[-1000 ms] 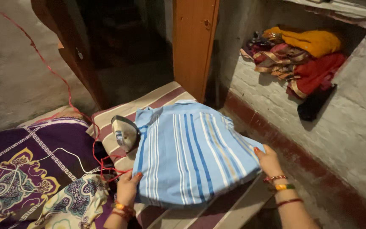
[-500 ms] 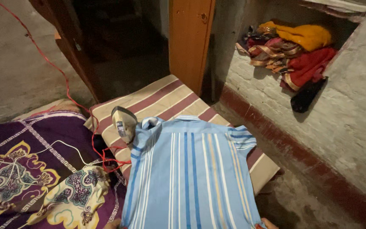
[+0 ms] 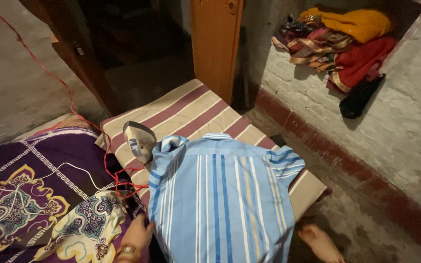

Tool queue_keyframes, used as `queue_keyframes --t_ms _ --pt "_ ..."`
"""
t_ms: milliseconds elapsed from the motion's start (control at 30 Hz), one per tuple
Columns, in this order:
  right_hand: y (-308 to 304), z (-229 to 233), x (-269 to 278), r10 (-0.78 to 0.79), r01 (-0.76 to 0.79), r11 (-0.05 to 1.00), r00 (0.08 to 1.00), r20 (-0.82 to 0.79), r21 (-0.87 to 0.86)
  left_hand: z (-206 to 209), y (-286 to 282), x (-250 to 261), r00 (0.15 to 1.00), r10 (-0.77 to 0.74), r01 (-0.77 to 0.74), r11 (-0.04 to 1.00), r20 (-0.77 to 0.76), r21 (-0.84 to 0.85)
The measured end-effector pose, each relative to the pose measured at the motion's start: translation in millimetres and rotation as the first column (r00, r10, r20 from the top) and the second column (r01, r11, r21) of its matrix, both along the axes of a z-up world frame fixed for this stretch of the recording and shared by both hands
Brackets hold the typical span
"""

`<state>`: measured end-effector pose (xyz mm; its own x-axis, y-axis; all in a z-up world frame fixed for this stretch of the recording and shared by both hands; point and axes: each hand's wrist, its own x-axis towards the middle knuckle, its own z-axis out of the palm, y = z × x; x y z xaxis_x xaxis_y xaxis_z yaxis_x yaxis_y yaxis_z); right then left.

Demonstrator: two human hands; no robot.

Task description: The person irons a blue and white striped shirt laid out on a bed. They use a white electric iron to smooth the fabric, repeatedly moving it across the shirt's body and sleeves. The person adjusts the shirt's position and folds the sleeves during the process.

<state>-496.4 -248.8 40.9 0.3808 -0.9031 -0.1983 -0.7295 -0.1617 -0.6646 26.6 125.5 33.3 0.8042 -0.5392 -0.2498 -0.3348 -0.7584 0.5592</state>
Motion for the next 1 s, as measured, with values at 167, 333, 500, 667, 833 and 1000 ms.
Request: queue_keyframes --t_ms 167,333,500,667,833,1000 --pt "-52.9 -5.7 57.2 -0.128 0.130 0.982 0.992 0.025 -0.139 54.9 -83.9 -2.7 0.950 0.260 -0.260 0.965 0.174 -0.019" --pt "-82.8 -14.2 95.5 -0.167 0.147 0.979 0.976 -0.142 -0.143 52.9 -93.1 2.0 0.955 0.259 -0.263 0.965 0.147 0.009" --pt "-80.9 -30.6 97.5 -0.050 0.046 0.998 0.988 -0.146 -0.031 5.5 -56.3 31.8 0.940 0.326 -0.319 0.945 0.103 -0.077" --pt "-70.4 -16.9 81.6 -0.032 0.026 0.999 0.988 -0.150 -0.041 28.8 -48.3 2.8 0.869 0.267 -0.294 0.956 0.417 0.000" --pt "-94.2 44.6 121.7 0.008 -0.046 0.863 0.997 -0.077 -0.503 53.0 -108.7 -47.1 0.716 -0.099 0.363 0.898 0.691 -0.247" --pt "-127.5 78.9 170.5 0.235 -0.252 0.606 0.963 -0.132 -0.754 47.2 -161.4 -72.1 0.731 -0.141 0.407 0.875 0.668 -0.262"
